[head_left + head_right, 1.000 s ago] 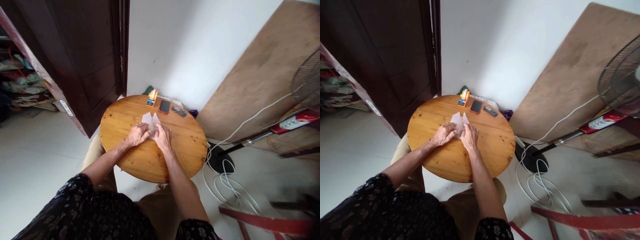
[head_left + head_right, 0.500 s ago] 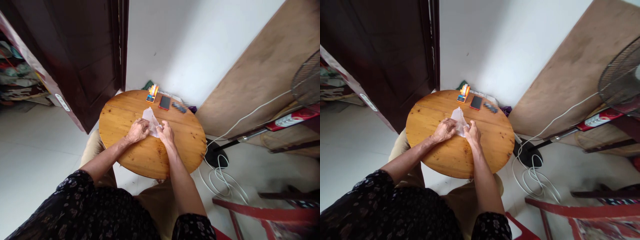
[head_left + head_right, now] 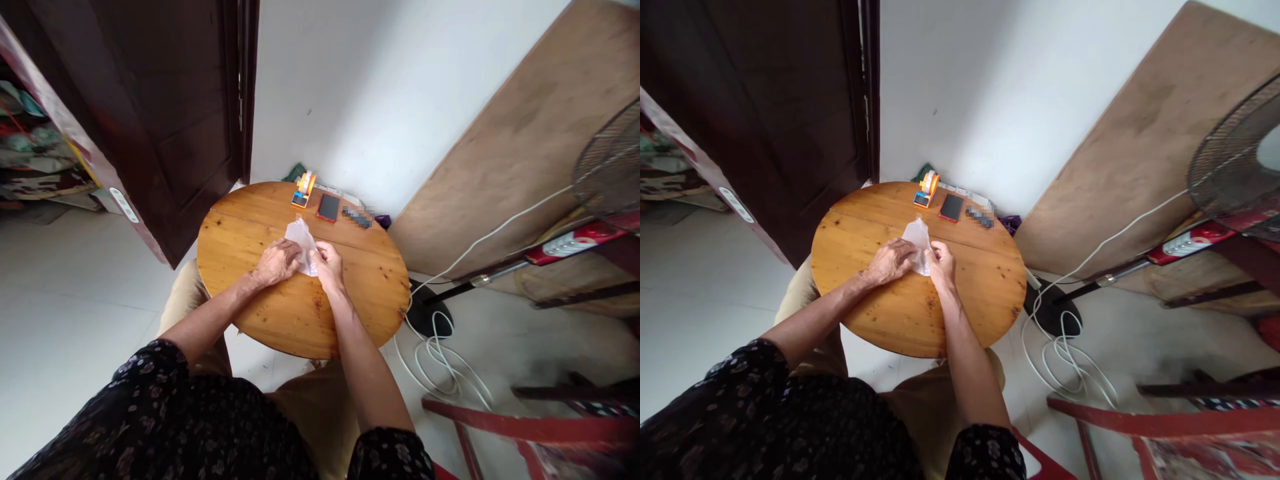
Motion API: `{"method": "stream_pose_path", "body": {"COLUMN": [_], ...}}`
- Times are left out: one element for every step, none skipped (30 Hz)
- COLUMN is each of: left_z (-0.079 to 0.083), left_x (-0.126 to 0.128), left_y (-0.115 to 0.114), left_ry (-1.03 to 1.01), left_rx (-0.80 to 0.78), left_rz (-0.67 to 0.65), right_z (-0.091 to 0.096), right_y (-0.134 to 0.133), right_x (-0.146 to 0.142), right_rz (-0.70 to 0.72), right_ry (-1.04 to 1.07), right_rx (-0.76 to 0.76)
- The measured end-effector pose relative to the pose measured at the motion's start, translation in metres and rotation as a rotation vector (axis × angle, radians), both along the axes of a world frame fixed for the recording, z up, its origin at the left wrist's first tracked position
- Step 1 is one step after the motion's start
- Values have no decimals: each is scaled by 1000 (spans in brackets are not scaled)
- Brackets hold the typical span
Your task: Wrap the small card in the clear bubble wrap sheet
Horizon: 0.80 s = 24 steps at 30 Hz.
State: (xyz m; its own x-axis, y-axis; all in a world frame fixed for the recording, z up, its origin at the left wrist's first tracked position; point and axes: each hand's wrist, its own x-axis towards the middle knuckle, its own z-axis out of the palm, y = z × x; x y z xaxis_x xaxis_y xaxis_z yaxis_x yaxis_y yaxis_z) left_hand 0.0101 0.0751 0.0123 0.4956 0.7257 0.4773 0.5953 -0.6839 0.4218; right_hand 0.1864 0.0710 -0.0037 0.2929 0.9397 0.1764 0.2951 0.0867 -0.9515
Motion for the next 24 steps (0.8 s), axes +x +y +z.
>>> {"method": "stream_pose_path", "body": {"left_z": [0, 1, 2, 3, 5, 6, 7, 8, 9, 9, 9, 8, 7, 6, 5, 4, 3, 2, 1, 1, 1, 1, 1, 1], "left_x": [0, 0, 0, 0, 0, 0, -1, -1, -1, -1, -1, -1, -1, -1, -1, 0, 0, 0, 0, 1, 1, 1, 1, 0], "left_y": [0, -1, -1, -2, -3, -4, -4, -5, -5, -5, -4, -4, -3, -2, -2, -2, -2, -1, -1, -1, 0, 0, 1, 2], "left_ry": [8, 17, 25, 33, 40, 48, 56, 64, 70, 74, 75, 71, 62, 49, 33, 16, 0, -14, -24, -33, -42, -51, -61, -71], "left_rx": [14, 25, 35, 42, 48, 51, 53, 53, 53, 53, 54, 55, 57, 60, 63, 66, 66, 65, 62, 57, 51, 45, 38, 30], "left_rz": [-1, 4, 11, 19, 25, 29, 32, 34, 35, 33, 29, 24, 18, 16, 16, 17, 18, 15, 8, -4, -18, -30, -41, -49], "right_z": [-1, -1, -1, -1, -1, -1, 0, 0, 1, 2, 2, 3, 4, 4, 5, 6, 6, 7, 7, 8, 9, 10, 11, 12], "right_y": [1, 1, 2, 2, 2, 2, 2, 2, 1, 1, 1, 1, 0, 0, 0, -1, -1, -1, -2, -3, -3, -4, -6, -7], "right_x": [-1, -2, -3, -4, -4, -5, -5, -6, -7, -7, -8, -9, -10, -11, -12, -12, -13, -13, -13, -13, -12, -11, -10, -8], "right_rz": [13, 23, 32, 39, 45, 49, 48, 43, 38, 35, 34, 35, 38, 41, 44, 46, 49, 53, 59, 68, 80, 97, 119, 145], "right_ry": [70, 129, 176, 213, 241, 261, 273, 278, 280, 280, 283, 288, 294, 297, 300, 302, 306, 313, 323, 338, 355, 373, 392, 412], "right_rx": [4, 9, 16, 23, 30, 35, 39, 42, 42, 43, 43, 43, 45, 48, 53, 57, 57, 51, 35, 12, -14, -39, -59, -75]}}
